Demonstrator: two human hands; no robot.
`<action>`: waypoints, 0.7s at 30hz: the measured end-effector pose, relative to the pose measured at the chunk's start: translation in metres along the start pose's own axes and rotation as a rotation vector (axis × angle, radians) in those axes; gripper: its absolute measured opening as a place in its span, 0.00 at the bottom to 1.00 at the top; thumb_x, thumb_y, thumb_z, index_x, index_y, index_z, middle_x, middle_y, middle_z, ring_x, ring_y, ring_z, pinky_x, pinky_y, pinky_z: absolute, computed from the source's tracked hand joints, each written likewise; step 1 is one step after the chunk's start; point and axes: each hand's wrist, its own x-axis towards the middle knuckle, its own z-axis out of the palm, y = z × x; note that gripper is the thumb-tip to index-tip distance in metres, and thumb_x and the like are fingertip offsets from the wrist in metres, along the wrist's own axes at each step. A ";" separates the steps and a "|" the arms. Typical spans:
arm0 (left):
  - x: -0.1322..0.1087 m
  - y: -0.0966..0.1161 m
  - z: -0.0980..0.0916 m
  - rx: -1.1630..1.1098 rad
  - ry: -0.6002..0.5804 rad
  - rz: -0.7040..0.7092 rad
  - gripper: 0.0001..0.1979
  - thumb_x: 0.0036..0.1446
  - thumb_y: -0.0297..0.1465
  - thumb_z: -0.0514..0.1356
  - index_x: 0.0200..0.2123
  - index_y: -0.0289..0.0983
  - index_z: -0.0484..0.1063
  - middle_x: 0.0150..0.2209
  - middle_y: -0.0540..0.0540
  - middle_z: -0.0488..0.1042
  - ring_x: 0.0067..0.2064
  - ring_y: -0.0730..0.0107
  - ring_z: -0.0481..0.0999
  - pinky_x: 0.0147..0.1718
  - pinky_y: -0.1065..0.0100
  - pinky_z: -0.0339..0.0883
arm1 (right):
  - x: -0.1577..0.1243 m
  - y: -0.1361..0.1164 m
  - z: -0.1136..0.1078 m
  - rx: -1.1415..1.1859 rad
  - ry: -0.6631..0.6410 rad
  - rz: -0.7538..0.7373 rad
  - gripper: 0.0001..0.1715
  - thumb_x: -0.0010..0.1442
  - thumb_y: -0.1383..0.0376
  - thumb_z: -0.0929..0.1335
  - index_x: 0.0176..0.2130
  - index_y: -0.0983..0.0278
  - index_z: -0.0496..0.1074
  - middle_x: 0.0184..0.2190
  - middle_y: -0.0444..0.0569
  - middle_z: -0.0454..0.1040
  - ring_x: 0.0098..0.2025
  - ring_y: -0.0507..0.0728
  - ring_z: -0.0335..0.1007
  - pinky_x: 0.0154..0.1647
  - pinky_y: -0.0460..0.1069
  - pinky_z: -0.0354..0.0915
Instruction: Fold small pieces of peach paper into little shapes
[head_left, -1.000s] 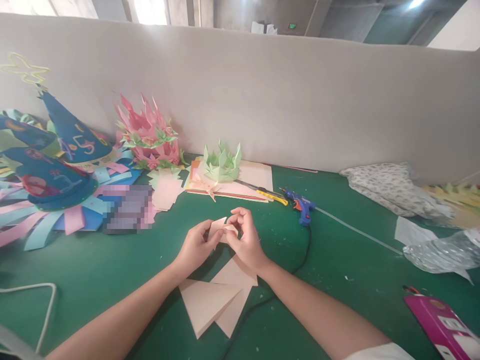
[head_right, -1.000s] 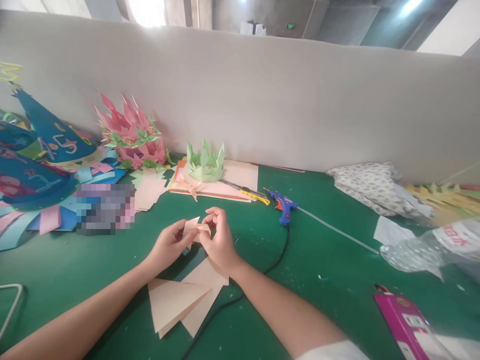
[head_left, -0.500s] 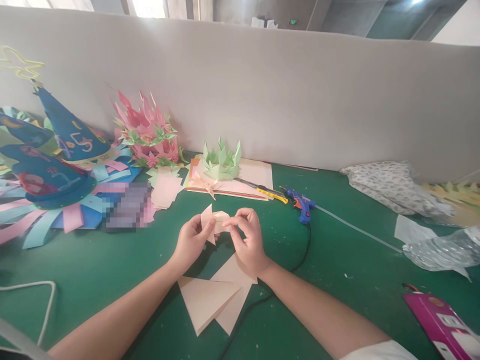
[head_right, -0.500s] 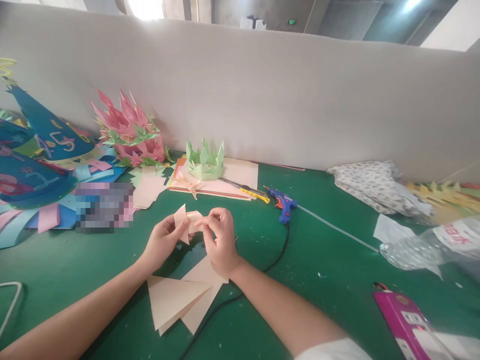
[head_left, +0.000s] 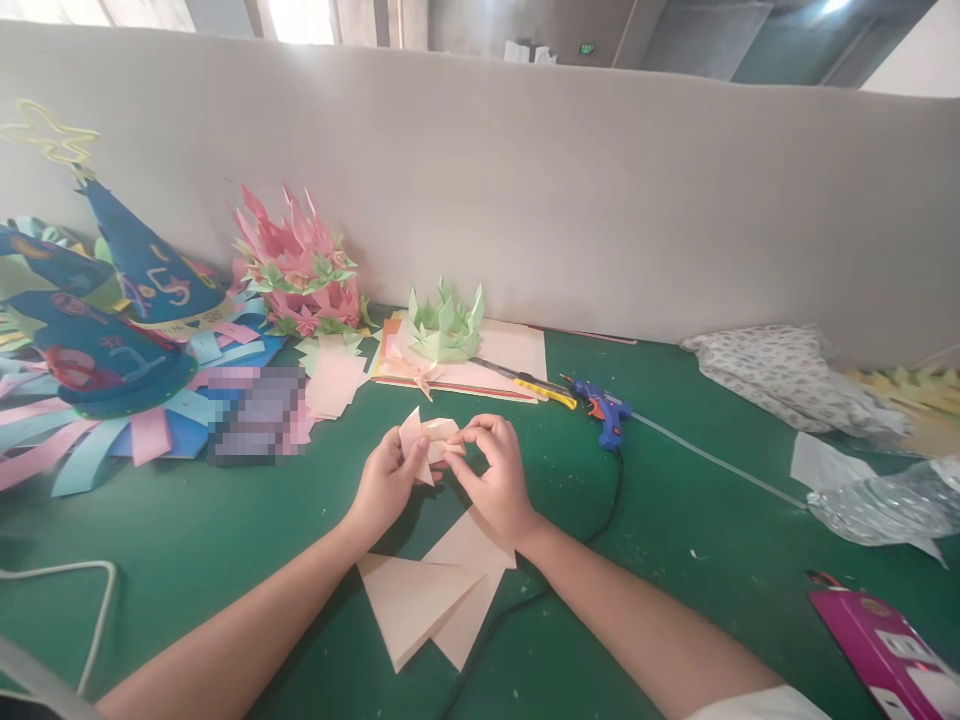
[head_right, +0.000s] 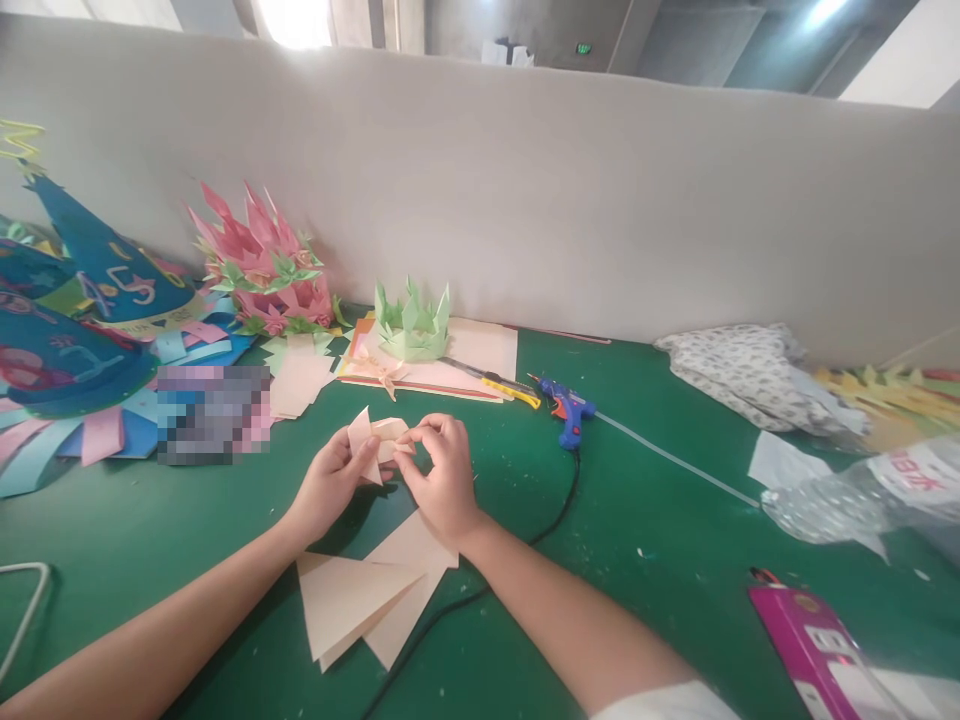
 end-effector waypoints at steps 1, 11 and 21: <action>0.000 0.001 0.000 0.004 -0.005 -0.005 0.17 0.51 0.43 0.58 0.37 0.36 0.63 0.32 0.48 0.76 0.30 0.67 0.77 0.29 0.65 0.72 | 0.000 0.000 0.000 -0.007 0.004 -0.009 0.05 0.53 0.68 0.67 0.32 0.59 0.70 0.34 0.48 0.64 0.41 0.58 0.61 0.43 0.55 0.59; -0.001 0.001 0.000 0.003 -0.014 -0.036 0.19 0.51 0.44 0.58 0.38 0.35 0.66 0.30 0.47 0.75 0.31 0.67 0.76 0.30 0.66 0.71 | -0.001 0.004 0.000 -0.109 0.074 -0.067 0.04 0.54 0.65 0.68 0.30 0.57 0.74 0.33 0.48 0.65 0.38 0.58 0.61 0.42 0.56 0.58; -0.002 0.007 -0.001 -0.100 -0.123 -0.085 0.17 0.51 0.44 0.57 0.35 0.35 0.70 0.30 0.47 0.75 0.32 0.69 0.75 0.30 0.69 0.69 | -0.002 0.001 -0.001 -0.187 0.063 -0.140 0.05 0.55 0.65 0.67 0.30 0.57 0.74 0.32 0.48 0.66 0.37 0.57 0.61 0.41 0.55 0.56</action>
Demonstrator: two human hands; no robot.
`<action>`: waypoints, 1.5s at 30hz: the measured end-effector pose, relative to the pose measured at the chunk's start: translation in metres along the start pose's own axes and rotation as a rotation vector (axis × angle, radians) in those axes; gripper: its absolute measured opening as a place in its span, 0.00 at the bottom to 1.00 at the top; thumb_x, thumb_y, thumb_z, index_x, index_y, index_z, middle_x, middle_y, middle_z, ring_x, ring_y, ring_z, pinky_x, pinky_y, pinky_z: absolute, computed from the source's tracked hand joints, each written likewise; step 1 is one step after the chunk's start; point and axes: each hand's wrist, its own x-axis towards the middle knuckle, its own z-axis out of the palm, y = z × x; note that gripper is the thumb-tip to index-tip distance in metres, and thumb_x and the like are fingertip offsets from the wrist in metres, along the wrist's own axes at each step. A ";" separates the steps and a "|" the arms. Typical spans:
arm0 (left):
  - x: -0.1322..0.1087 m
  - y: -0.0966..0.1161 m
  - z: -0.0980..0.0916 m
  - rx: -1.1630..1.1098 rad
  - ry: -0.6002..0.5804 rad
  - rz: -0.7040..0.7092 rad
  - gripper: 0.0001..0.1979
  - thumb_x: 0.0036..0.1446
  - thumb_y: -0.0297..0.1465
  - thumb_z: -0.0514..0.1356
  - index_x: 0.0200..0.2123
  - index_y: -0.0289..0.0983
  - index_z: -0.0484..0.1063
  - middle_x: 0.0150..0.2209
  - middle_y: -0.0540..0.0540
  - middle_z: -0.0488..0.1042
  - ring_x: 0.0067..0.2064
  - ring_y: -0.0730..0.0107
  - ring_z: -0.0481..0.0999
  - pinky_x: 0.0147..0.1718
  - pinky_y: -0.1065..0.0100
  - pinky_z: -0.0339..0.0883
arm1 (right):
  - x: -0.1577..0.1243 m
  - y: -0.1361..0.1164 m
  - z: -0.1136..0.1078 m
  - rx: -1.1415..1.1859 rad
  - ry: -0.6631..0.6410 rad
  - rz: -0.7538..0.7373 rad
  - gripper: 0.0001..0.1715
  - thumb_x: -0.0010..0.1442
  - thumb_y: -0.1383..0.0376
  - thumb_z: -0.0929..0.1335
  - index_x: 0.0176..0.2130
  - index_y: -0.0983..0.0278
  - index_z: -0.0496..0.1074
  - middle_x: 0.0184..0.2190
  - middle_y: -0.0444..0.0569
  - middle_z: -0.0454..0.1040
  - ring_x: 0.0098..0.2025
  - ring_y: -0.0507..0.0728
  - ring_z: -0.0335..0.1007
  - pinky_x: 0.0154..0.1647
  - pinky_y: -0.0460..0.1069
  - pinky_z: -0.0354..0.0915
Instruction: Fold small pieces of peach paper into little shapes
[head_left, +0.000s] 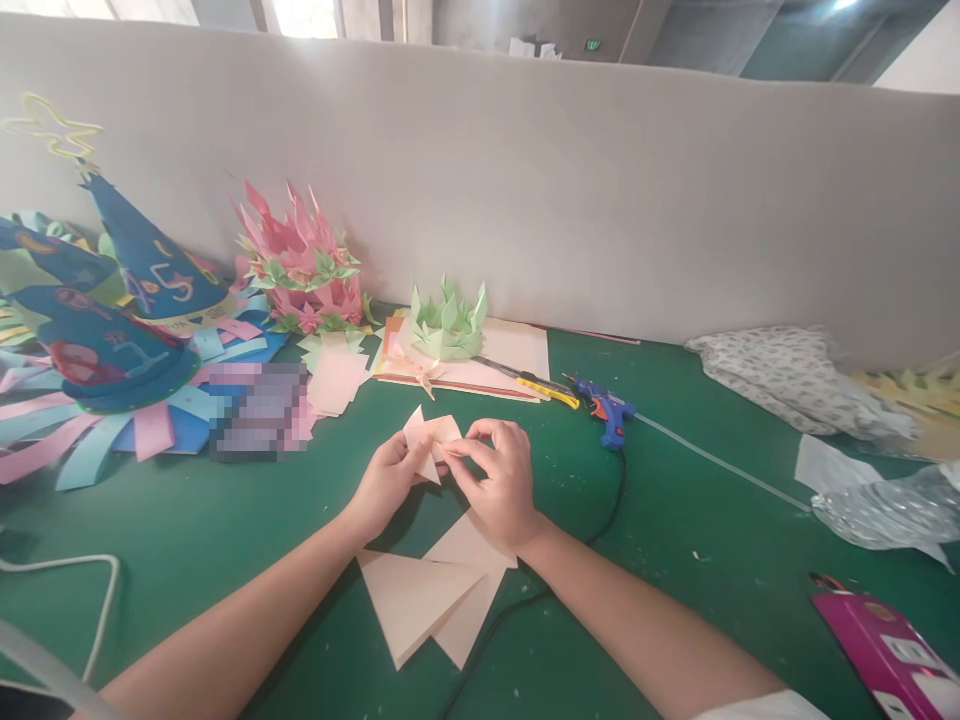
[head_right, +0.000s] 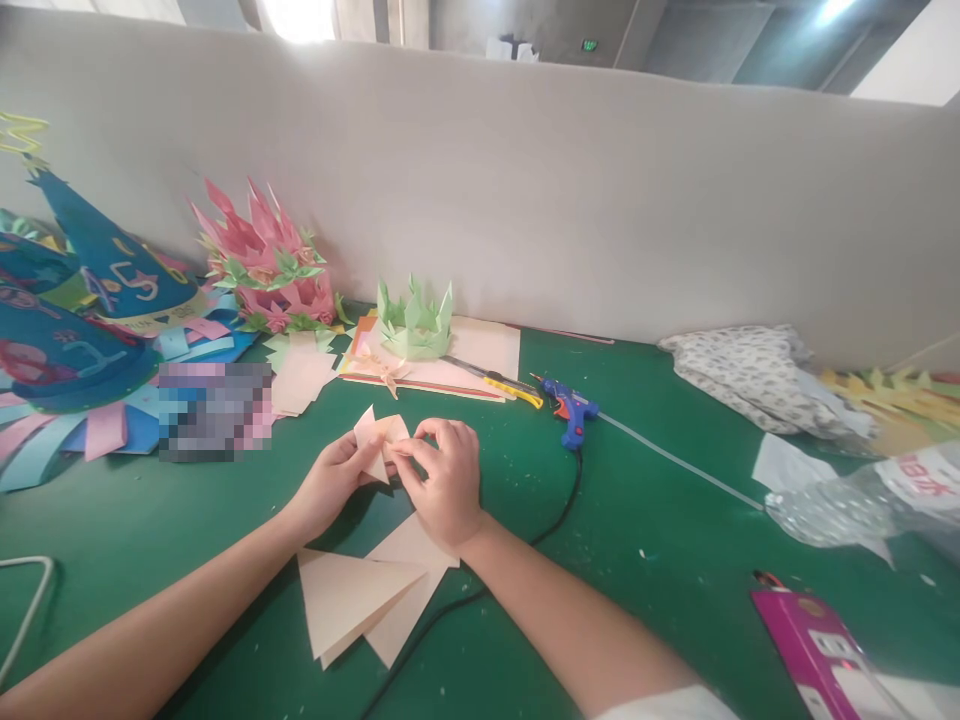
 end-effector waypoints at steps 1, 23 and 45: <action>0.000 0.001 0.001 -0.004 -0.010 -0.002 0.17 0.51 0.43 0.58 0.35 0.35 0.70 0.31 0.47 0.75 0.33 0.69 0.75 0.32 0.69 0.69 | 0.001 0.000 0.000 0.004 -0.004 0.029 0.04 0.55 0.65 0.67 0.30 0.58 0.73 0.32 0.48 0.66 0.37 0.57 0.61 0.41 0.55 0.57; 0.004 -0.008 -0.006 -0.060 -0.069 -0.009 0.12 0.54 0.37 0.56 0.34 0.34 0.71 0.30 0.47 0.73 0.33 0.70 0.70 0.33 0.70 0.63 | 0.001 0.004 0.001 -0.055 -0.069 -0.064 0.08 0.56 0.64 0.67 0.32 0.53 0.77 0.35 0.47 0.66 0.39 0.56 0.59 0.42 0.54 0.55; 0.003 -0.006 -0.003 -0.152 -0.079 -0.035 0.15 0.51 0.39 0.60 0.36 0.34 0.69 0.28 0.50 0.72 0.29 0.73 0.69 0.30 0.72 0.61 | -0.001 -0.001 -0.001 -0.184 -0.145 -0.203 0.08 0.58 0.62 0.66 0.29 0.56 0.75 0.26 0.45 0.60 0.33 0.54 0.53 0.39 0.51 0.50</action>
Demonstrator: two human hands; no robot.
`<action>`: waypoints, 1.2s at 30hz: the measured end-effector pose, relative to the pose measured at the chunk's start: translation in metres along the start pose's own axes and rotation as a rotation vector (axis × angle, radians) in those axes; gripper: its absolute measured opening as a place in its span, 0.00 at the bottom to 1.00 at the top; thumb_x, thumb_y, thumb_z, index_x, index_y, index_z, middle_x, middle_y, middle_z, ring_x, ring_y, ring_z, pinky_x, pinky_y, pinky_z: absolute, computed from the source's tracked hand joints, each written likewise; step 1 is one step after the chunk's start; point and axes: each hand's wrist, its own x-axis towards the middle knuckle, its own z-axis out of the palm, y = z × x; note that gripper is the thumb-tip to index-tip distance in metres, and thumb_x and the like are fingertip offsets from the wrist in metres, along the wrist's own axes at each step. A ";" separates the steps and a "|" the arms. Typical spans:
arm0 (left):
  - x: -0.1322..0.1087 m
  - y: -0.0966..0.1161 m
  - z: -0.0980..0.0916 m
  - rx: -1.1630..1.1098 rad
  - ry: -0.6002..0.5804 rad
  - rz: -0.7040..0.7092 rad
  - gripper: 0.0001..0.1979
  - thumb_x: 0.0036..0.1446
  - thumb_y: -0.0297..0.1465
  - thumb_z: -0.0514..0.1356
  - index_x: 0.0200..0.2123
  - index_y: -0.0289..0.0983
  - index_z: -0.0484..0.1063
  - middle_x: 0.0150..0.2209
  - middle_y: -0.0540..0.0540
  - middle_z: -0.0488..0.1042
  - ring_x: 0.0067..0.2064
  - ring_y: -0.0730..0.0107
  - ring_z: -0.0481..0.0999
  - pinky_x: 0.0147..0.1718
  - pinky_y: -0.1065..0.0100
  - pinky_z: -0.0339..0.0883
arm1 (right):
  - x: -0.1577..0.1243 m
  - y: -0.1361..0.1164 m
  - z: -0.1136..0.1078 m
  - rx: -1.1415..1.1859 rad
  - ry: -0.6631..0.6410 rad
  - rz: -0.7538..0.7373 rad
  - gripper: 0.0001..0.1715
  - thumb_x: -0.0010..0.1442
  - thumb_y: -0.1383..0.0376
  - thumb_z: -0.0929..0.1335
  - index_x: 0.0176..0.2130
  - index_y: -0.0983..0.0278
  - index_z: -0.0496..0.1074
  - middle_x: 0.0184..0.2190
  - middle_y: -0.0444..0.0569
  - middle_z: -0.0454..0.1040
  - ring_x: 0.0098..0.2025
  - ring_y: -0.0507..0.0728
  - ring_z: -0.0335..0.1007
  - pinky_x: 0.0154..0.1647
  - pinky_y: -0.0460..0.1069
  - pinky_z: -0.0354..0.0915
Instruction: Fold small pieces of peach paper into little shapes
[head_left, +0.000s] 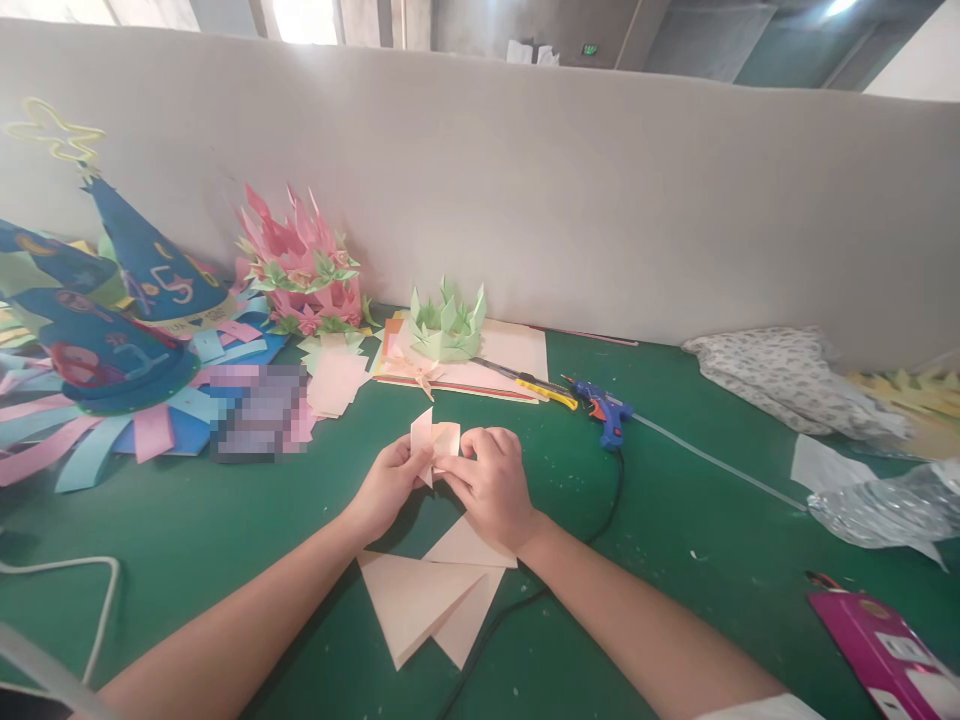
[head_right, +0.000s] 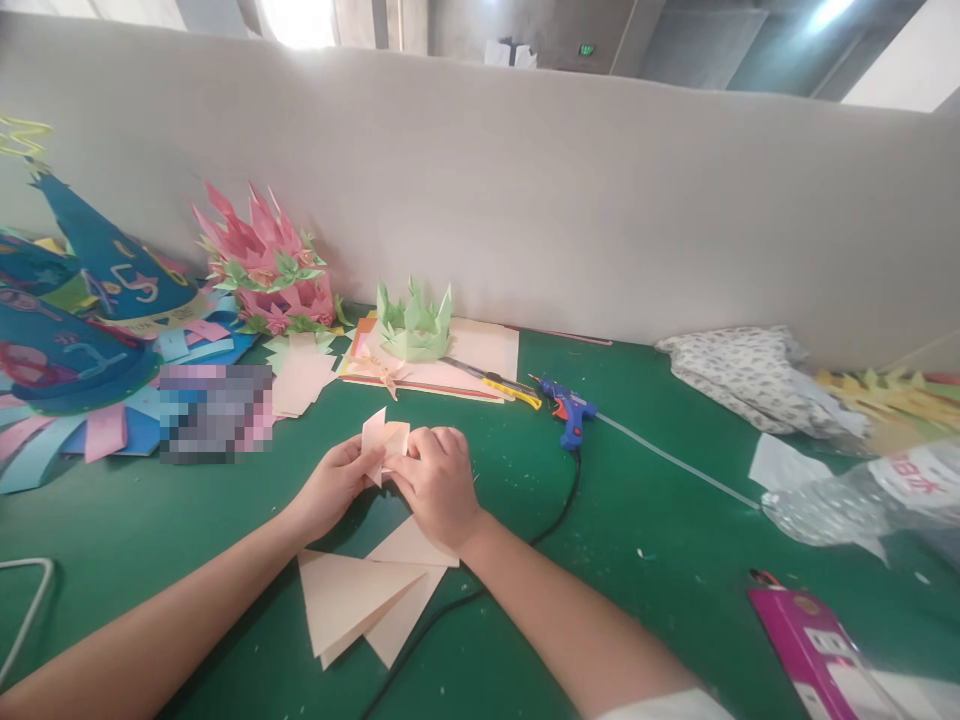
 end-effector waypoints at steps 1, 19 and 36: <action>0.000 0.000 0.001 0.014 0.009 0.002 0.14 0.50 0.40 0.60 0.35 0.34 0.69 0.26 0.51 0.71 0.28 0.74 0.68 0.28 0.72 0.60 | 0.000 0.000 0.000 -0.007 -0.004 -0.010 0.08 0.58 0.62 0.66 0.30 0.56 0.75 0.26 0.45 0.60 0.33 0.54 0.53 0.39 0.51 0.50; 0.000 -0.004 -0.001 0.071 0.009 0.008 0.13 0.50 0.40 0.60 0.28 0.35 0.64 0.21 0.55 0.66 0.23 0.77 0.64 0.25 0.73 0.57 | -0.002 -0.002 -0.001 0.014 -0.038 -0.020 0.12 0.60 0.63 0.63 0.29 0.59 0.74 0.27 0.46 0.63 0.33 0.54 0.53 0.39 0.52 0.50; -0.001 0.005 0.002 0.171 0.107 0.094 0.16 0.50 0.41 0.59 0.36 0.35 0.70 0.28 0.49 0.70 0.27 0.74 0.66 0.26 0.73 0.59 | 0.004 0.008 0.005 0.556 -0.023 0.379 0.14 0.62 0.63 0.59 0.27 0.62 0.66 0.26 0.46 0.68 0.32 0.54 0.64 0.34 0.48 0.60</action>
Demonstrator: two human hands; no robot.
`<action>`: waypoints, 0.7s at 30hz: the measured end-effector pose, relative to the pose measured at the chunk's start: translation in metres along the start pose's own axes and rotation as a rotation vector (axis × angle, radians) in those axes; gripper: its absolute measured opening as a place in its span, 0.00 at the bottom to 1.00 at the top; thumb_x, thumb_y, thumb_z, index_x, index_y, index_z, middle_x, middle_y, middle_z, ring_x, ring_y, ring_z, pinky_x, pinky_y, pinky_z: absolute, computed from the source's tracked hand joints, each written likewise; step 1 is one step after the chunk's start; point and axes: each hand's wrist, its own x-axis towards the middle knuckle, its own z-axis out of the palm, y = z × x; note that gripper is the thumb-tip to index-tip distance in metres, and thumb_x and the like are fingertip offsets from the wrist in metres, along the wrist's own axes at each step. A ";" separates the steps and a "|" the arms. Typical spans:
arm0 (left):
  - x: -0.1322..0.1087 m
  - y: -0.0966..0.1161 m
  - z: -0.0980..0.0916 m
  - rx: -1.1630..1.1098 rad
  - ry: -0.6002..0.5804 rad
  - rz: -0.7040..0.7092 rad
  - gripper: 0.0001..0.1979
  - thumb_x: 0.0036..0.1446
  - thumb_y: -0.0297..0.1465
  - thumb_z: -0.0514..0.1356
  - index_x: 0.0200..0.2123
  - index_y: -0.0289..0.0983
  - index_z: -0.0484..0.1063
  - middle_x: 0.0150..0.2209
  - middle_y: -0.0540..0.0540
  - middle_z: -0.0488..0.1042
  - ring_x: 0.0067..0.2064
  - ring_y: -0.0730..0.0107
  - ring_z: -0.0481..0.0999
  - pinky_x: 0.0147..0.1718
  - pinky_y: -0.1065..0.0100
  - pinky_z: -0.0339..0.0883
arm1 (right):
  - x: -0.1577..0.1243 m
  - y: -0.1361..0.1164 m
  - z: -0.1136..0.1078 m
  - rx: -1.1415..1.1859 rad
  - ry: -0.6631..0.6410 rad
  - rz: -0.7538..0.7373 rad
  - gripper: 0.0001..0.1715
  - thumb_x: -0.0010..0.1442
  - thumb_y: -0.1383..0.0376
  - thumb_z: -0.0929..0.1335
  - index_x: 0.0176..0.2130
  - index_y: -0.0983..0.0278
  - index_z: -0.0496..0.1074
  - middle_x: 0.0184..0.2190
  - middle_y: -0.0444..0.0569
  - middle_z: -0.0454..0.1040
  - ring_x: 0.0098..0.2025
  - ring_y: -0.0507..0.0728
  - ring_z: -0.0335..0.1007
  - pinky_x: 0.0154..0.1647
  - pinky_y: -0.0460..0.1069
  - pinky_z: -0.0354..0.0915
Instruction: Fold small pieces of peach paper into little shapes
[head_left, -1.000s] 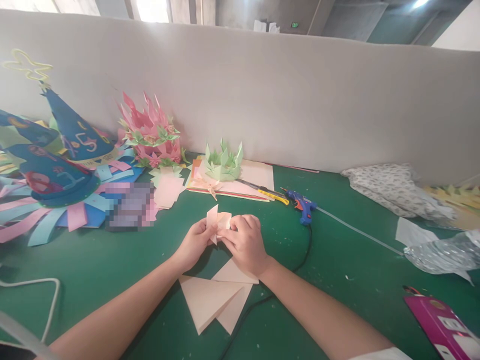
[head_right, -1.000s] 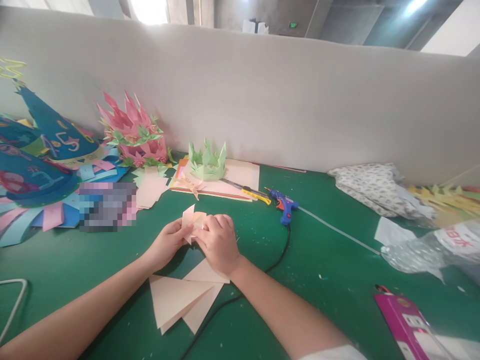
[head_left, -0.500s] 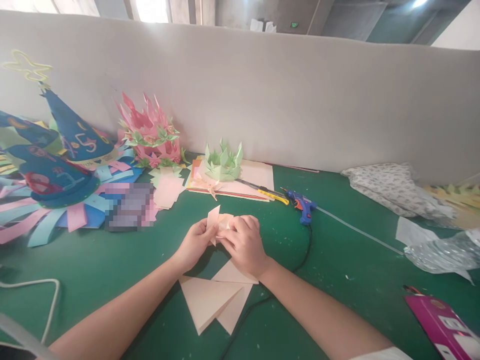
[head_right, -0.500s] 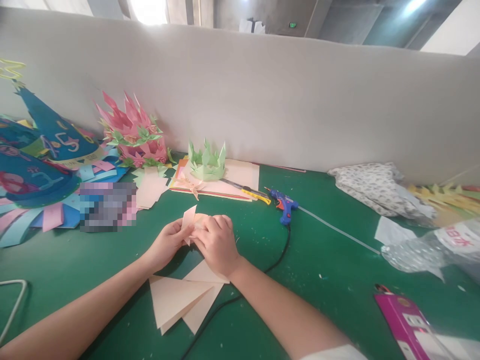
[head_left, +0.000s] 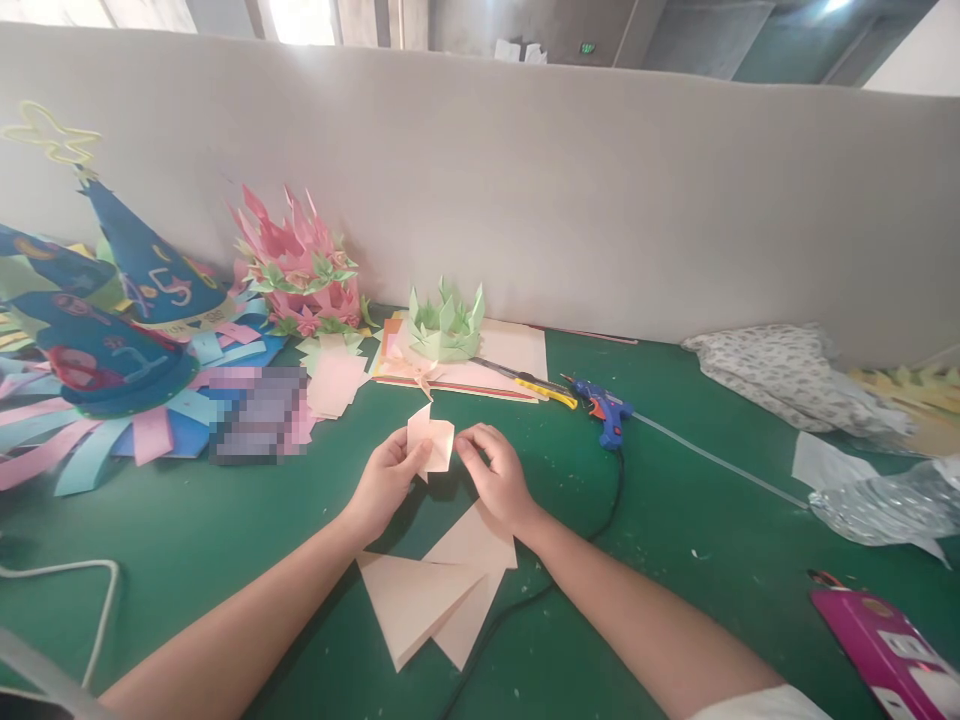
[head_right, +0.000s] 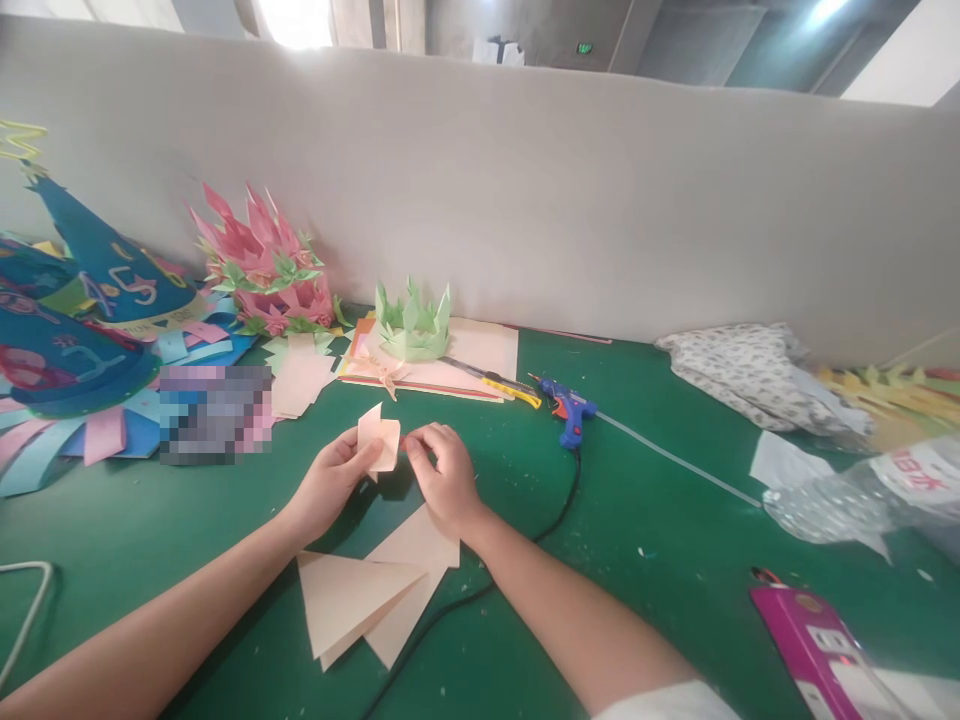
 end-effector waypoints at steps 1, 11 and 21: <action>0.000 0.000 0.000 0.004 0.016 0.010 0.16 0.49 0.41 0.60 0.35 0.35 0.70 0.28 0.50 0.70 0.27 0.74 0.66 0.26 0.73 0.59 | 0.000 0.000 0.000 -0.015 -0.023 -0.013 0.15 0.62 0.63 0.60 0.26 0.63 0.67 0.26 0.46 0.69 0.31 0.54 0.64 0.34 0.49 0.60; -0.001 0.000 -0.001 0.052 0.057 0.048 0.14 0.49 0.40 0.60 0.34 0.36 0.70 0.29 0.50 0.71 0.29 0.74 0.67 0.28 0.73 0.60 | -0.002 -0.004 0.000 -0.002 -0.133 -0.016 0.14 0.62 0.62 0.60 0.28 0.63 0.67 0.26 0.45 0.69 0.32 0.53 0.64 0.37 0.49 0.60; 0.000 0.001 -0.001 0.055 0.037 0.065 0.14 0.46 0.37 0.63 0.35 0.37 0.69 0.34 0.49 0.72 0.33 0.72 0.70 0.31 0.72 0.64 | -0.002 0.001 0.002 -0.040 -0.130 -0.010 0.17 0.62 0.60 0.60 0.23 0.63 0.62 0.22 0.43 0.65 0.29 0.53 0.61 0.33 0.47 0.58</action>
